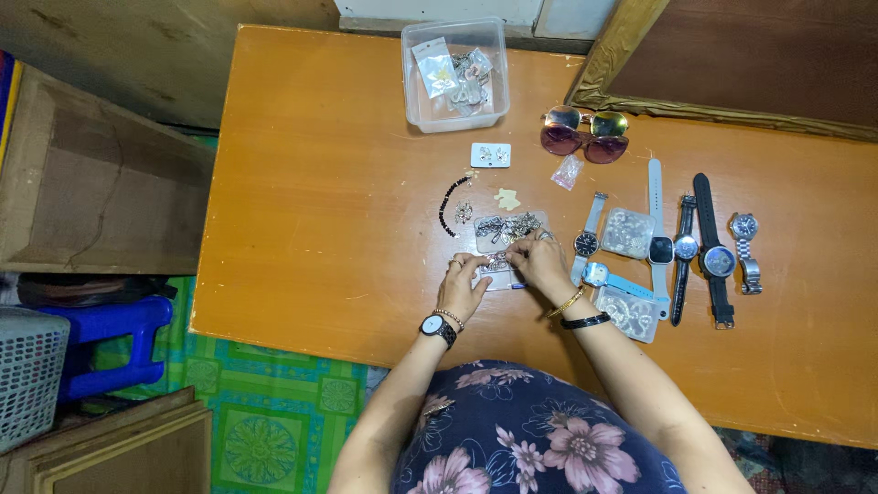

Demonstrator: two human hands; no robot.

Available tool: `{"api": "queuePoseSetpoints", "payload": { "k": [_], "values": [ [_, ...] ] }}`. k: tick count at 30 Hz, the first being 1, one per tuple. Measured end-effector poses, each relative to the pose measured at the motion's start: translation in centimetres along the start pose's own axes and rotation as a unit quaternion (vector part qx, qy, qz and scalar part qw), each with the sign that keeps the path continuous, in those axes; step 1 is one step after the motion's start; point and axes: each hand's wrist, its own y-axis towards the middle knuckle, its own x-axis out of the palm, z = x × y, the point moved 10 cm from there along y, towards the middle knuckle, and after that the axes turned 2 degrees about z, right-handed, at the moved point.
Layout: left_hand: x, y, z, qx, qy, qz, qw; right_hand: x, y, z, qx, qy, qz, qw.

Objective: The person sits at a table and sorts small jewelry items including earrings, bracelets and charms, placing them one at a time into the compartments of a clear plastic organizer case. Watches, sunglasses and other accessories remain laid out on the table around the case.

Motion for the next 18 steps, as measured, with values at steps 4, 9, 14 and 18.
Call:
{"api": "queuePoseSetpoints", "payload": {
  "k": [4,9,14,18],
  "values": [
    [-0.2,-0.3,-0.7,-0.010,-0.041,0.005,0.999,0.0,-0.4,1.5,0.049,0.056,-0.013,0.997],
    [-1.0,-0.6,-1.7,-0.002,-0.069,0.028,0.997,1.4,-2.4,1.9,0.036,0.078,-0.098,0.991],
    [-0.5,-0.8,-2.5,-0.038,-0.136,0.007,0.990,2.8,-3.7,1.1,0.037,0.004,-0.083,0.996],
    [-0.4,-0.9,-2.4,-0.043,-0.129,-0.004,0.991,2.8,-3.7,-0.3,0.014,-0.035,-0.046,0.998]
  ]
}}
